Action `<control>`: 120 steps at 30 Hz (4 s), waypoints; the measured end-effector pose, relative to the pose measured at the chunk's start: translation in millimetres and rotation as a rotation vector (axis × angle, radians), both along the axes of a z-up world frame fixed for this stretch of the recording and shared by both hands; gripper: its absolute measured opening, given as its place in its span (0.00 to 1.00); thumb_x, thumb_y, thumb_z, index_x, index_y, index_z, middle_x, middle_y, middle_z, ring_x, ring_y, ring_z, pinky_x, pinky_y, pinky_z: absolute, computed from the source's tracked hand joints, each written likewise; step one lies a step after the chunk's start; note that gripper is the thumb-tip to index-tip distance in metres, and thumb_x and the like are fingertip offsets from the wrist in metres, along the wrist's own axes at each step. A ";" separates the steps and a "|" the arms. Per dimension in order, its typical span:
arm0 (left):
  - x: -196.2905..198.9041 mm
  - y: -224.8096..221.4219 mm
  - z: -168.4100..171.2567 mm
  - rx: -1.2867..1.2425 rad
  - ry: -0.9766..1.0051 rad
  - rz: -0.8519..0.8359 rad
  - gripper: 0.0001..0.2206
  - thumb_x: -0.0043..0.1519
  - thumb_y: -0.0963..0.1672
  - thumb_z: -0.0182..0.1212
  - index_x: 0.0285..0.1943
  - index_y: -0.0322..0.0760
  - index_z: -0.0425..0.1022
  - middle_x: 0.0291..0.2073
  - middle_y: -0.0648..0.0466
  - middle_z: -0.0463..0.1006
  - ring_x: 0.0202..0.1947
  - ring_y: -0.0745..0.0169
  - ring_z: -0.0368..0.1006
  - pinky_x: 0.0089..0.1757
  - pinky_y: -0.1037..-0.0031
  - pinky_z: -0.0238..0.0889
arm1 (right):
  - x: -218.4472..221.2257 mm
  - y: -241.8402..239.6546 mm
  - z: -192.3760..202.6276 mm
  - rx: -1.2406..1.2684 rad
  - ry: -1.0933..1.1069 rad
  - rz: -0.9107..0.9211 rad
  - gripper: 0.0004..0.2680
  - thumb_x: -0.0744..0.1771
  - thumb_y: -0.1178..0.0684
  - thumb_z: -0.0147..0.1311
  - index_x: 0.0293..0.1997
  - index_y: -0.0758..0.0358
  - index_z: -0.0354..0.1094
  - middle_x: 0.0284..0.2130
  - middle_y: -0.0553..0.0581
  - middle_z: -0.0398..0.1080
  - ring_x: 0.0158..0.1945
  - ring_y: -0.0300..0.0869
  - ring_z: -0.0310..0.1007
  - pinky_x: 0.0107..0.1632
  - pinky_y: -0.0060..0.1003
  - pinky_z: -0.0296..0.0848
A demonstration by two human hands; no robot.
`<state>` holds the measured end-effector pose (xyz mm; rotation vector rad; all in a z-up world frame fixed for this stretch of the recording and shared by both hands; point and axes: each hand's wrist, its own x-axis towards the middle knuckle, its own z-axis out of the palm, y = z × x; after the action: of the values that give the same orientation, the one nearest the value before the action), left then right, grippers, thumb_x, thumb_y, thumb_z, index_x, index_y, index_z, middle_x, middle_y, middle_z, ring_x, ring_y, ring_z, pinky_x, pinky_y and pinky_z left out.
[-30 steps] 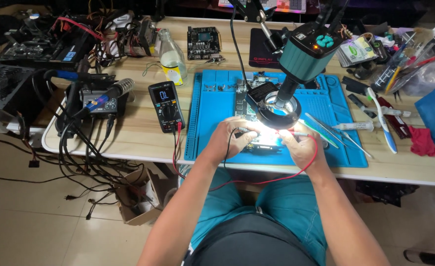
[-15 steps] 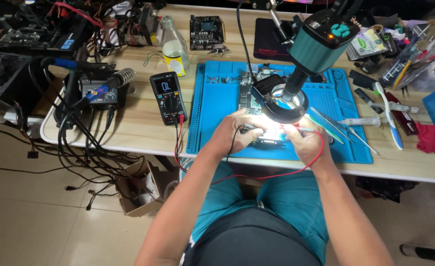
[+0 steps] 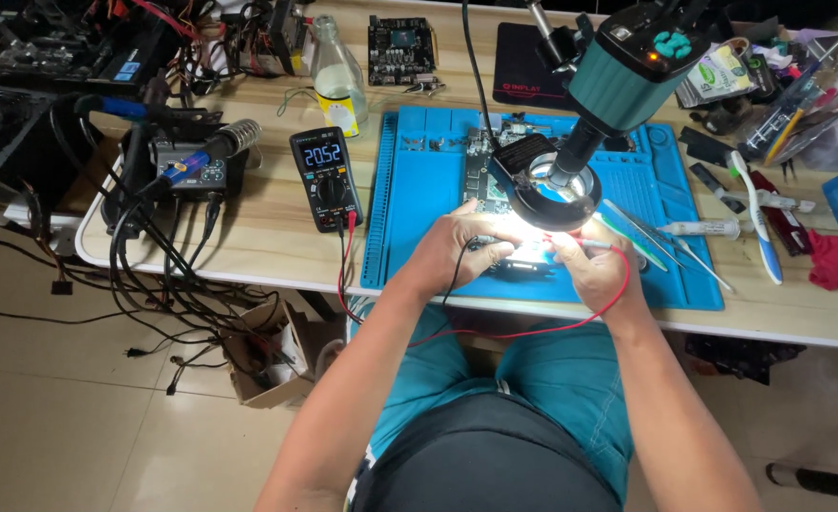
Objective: Using a multimeter and a digital microscope to diagnose and test components on a computer motherboard
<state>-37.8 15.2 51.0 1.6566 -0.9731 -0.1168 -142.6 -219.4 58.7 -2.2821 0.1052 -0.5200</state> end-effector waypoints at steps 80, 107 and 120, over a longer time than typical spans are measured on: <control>-11.6 4.2 25.7 -0.038 0.108 0.078 0.11 0.71 0.48 0.64 0.54 0.46 0.89 0.36 0.40 0.86 0.34 0.33 0.83 0.41 0.56 0.76 | -5.6 -0.5 -12.5 -0.083 -0.227 0.225 0.09 0.62 0.50 0.72 0.43 0.55 0.82 0.29 0.59 0.77 0.31 0.52 0.79 0.32 0.47 0.76; 12.3 -10.8 -14.9 -0.159 0.250 0.125 0.09 0.70 0.43 0.68 0.57 0.44 0.87 0.42 0.45 0.90 0.49 0.52 0.87 0.52 0.59 0.79 | -2.2 -16.7 -13.8 0.110 -0.048 0.075 0.02 0.70 0.54 0.64 0.42 0.58 0.78 0.28 0.57 0.80 0.32 0.43 0.78 0.39 0.40 0.75; 4.4 -5.6 5.1 -0.088 0.220 0.072 0.10 0.71 0.46 0.63 0.56 0.43 0.85 0.39 0.44 0.90 0.47 0.47 0.88 0.50 0.57 0.78 | -3.1 -17.0 -13.3 0.087 0.010 0.041 0.03 0.70 0.52 0.62 0.41 0.56 0.79 0.28 0.54 0.81 0.33 0.44 0.80 0.41 0.40 0.76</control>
<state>-33.4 9.6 56.1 1.5596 -0.7414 -0.2002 -145.7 -236.4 45.3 -2.1972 0.0838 -0.4739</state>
